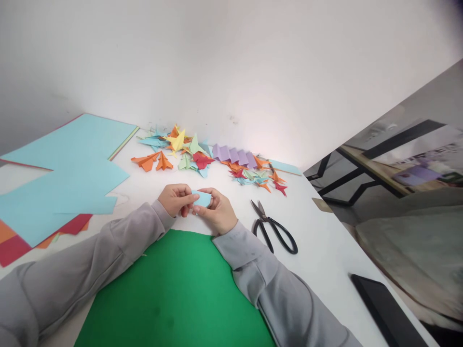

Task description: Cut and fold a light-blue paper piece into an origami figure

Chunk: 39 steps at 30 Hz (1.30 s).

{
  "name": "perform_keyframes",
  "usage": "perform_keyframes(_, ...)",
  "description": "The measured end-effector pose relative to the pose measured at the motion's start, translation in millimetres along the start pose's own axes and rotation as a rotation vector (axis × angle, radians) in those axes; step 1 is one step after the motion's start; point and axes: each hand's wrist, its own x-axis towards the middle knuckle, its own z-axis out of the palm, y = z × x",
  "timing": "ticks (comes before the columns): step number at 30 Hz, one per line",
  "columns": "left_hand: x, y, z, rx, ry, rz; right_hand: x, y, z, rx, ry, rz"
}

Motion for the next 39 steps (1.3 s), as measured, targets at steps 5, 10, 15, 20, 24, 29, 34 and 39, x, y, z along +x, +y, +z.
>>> perform_keyframes(5, -0.2, -0.6, -1.8, -0.033, -0.001, -0.042, 0.8, 3.6, -0.5, -0.056, 0.018, -0.017)
perform_keyframes(10, 0.5, -1.6, -2.4, -0.042, -0.005, -0.056, -0.3, 2.1, 1.0, -0.098, 0.033, -0.029)
perform_keyframes(15, 0.1, -1.4, -1.0, -0.033, 0.02, -0.049, -1.0, -0.5, 4.0, -0.081, 0.035, -0.04)
perform_keyframes(20, -0.5, -0.5, 0.6, -0.014, 0.056, -0.03, -0.3, 1.4, 5.8, -0.062, 0.044, -0.055)
perform_keyframes(24, 2.0, -2.4, -2.3, -0.024, 0.077, -0.023, -0.9, 3.9, 6.1, -0.052, 0.065, -0.044)
perform_keyframes(29, 6.2, -6.7, -5.7, -0.086, 0.107, -0.012, -2.2, 6.1, 4.6, -0.005, 0.152, -0.099)
perform_keyframes(34, 3.3, -2.8, -0.8, -0.06, 0.085, 0.001, -4.3, 5.6, 5.3, -0.038, 0.222, -0.147)
perform_keyframes(39, 1.1, 2.3, 0.8, -0.081, 0.021, -0.023, -6.5, 4.0, 5.6, -0.081, 0.264, -0.207)
